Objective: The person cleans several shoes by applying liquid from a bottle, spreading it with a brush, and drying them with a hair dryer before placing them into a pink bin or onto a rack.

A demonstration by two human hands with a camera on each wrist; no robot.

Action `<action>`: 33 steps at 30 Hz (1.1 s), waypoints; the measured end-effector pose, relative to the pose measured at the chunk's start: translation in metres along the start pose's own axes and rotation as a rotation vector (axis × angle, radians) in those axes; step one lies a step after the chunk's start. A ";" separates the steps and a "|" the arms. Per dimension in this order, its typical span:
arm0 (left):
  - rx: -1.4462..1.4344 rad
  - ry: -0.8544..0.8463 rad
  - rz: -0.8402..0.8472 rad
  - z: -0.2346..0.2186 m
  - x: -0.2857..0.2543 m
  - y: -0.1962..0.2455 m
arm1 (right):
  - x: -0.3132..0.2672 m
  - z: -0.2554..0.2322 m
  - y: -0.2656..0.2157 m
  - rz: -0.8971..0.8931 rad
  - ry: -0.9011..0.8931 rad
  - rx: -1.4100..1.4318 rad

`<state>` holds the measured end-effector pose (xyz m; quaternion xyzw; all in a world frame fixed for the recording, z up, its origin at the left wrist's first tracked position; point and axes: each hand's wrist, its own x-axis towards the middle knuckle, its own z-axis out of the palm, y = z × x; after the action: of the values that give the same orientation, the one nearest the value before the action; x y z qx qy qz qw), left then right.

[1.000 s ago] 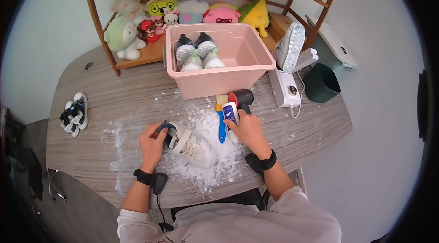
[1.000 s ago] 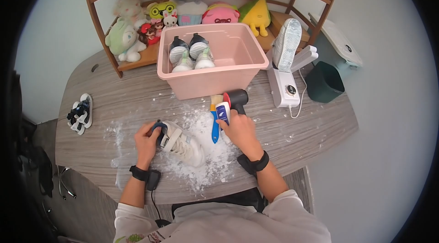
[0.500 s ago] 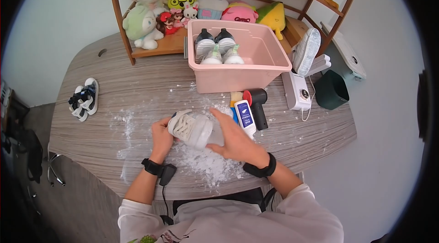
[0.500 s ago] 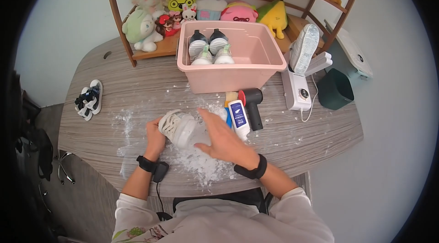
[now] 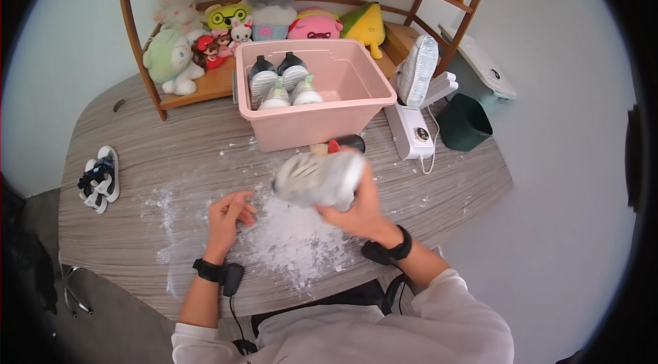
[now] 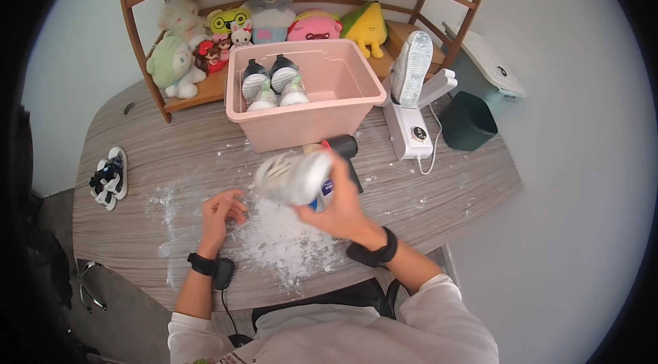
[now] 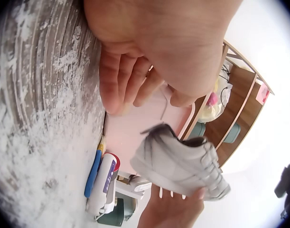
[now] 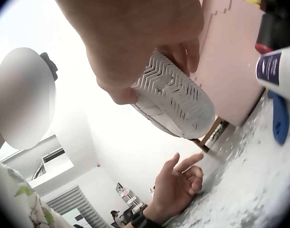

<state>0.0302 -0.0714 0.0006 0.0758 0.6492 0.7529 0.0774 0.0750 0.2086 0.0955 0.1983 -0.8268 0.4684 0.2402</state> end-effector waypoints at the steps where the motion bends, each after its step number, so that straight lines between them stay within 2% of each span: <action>1: 0.032 0.005 0.010 0.000 0.001 -0.002 | 0.002 -0.020 0.003 -0.027 0.056 -0.083; 4: 0.073 0.004 0.020 0.000 0.002 -0.004 | 0.003 -0.081 0.016 0.058 0.320 -0.052; 8: 0.106 -0.009 0.015 0.002 0.002 -0.003 | 0.029 -0.177 0.034 0.004 0.509 -0.174; 10: 0.120 -0.017 0.009 0.003 0.002 -0.002 | 0.045 -0.218 0.051 0.124 0.578 -0.159; 11: 0.133 -0.017 0.003 0.002 0.002 -0.002 | 0.054 -0.242 0.063 0.122 0.582 -0.160; 13: 0.113 -0.019 -0.002 0.002 0.002 -0.004 | 0.075 -0.282 0.088 0.237 0.542 -0.389; 14: 0.090 -0.017 -0.008 0.003 0.003 -0.004 | 0.086 -0.293 0.092 0.230 0.544 -0.388; 16: 0.102 -0.012 -0.013 0.004 0.003 -0.001 | 0.106 -0.311 0.099 0.343 0.524 -0.688; 19: 0.116 -0.010 -0.025 0.004 0.002 0.002 | 0.132 -0.338 0.125 0.356 0.457 -0.824; 21: 0.113 -0.014 -0.024 0.004 0.002 0.001 | 0.145 -0.347 0.140 0.379 0.407 -0.851; 26: 0.122 -0.008 -0.034 0.004 0.003 0.000 | 0.170 -0.343 0.131 0.474 0.262 -0.942; 29: 0.126 -0.015 -0.027 0.004 0.003 -0.001 | 0.176 -0.331 0.129 0.428 0.274 -1.008; 33: 0.120 -0.026 -0.034 0.004 0.002 -0.001 | 0.187 -0.324 0.135 0.453 0.238 -1.061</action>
<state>0.0292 -0.0674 0.0006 0.0787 0.6934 0.7101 0.0939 -0.0818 0.5363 0.2578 -0.1844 -0.9372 0.0494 0.2919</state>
